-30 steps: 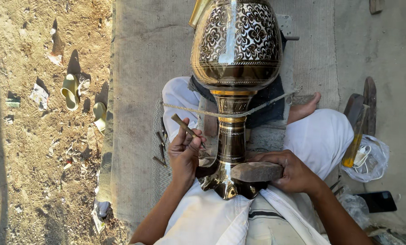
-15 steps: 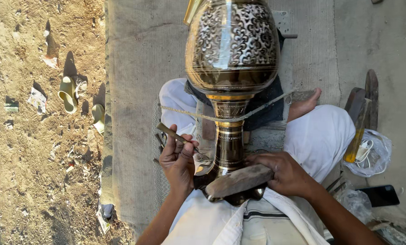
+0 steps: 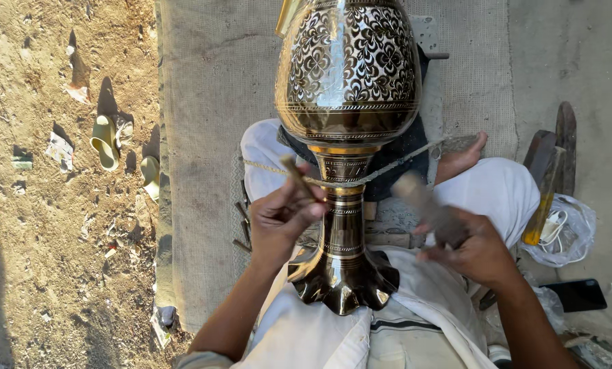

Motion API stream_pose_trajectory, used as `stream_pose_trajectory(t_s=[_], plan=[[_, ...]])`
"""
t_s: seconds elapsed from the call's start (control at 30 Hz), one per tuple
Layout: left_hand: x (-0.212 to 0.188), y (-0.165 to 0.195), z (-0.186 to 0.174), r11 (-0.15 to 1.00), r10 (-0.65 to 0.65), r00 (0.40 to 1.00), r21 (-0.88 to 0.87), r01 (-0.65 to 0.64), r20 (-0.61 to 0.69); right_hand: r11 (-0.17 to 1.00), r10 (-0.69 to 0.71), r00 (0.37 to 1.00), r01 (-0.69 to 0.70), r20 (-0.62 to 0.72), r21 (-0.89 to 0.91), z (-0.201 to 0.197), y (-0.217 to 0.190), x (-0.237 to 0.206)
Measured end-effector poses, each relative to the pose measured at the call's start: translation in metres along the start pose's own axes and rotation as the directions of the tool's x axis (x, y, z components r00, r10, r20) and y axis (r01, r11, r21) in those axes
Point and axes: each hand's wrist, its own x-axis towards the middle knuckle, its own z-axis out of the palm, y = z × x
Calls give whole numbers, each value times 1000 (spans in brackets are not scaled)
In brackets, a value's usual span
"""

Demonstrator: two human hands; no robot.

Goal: The person sits on a mat and uses a hammer and chisel to engrave decorative patterns onto the neck of a brass vessel. They repeatedly position the chisel and strike it with the hammer to create fine lines.

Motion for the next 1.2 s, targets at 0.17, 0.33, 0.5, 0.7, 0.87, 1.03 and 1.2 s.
stream_pose_trajectory(t_s=[0.17, 0.33, 0.5, 0.7, 0.87, 1.03, 1.2], plan=[[11, 15, 36, 966, 212, 967, 117, -229, 142, 917, -26, 966, 127, -259, 379, 3, -10, -7], [13, 19, 37, 795, 370, 884, 394, -461, 287, 981, -138, 922, 177, -363, 77, -3, -56, 1], [17, 13, 31, 738, 417, 851, 427, -522, 319, 646, -506, 825, 171, -250, -744, -34, -112, 20], [14, 16, 36, 758, 387, 880, 449, -473, 275, 848, -247, 952, 121, -183, -516, -55, -151, 24], [20, 39, 41, 656, 371, 823, 506, -560, 430, 711, -292, 941, 95, -169, -697, -58, -153, 22], [28, 60, 46, 621, 160, 840, 609, -494, 518, 784, -334, 908, 119, -253, -609, -44, -129, 12], [25, 55, 43, 639, 128, 847, 610, -468, 516, 815, -213, 914, -28, -345, -579, -35, -106, 1]])
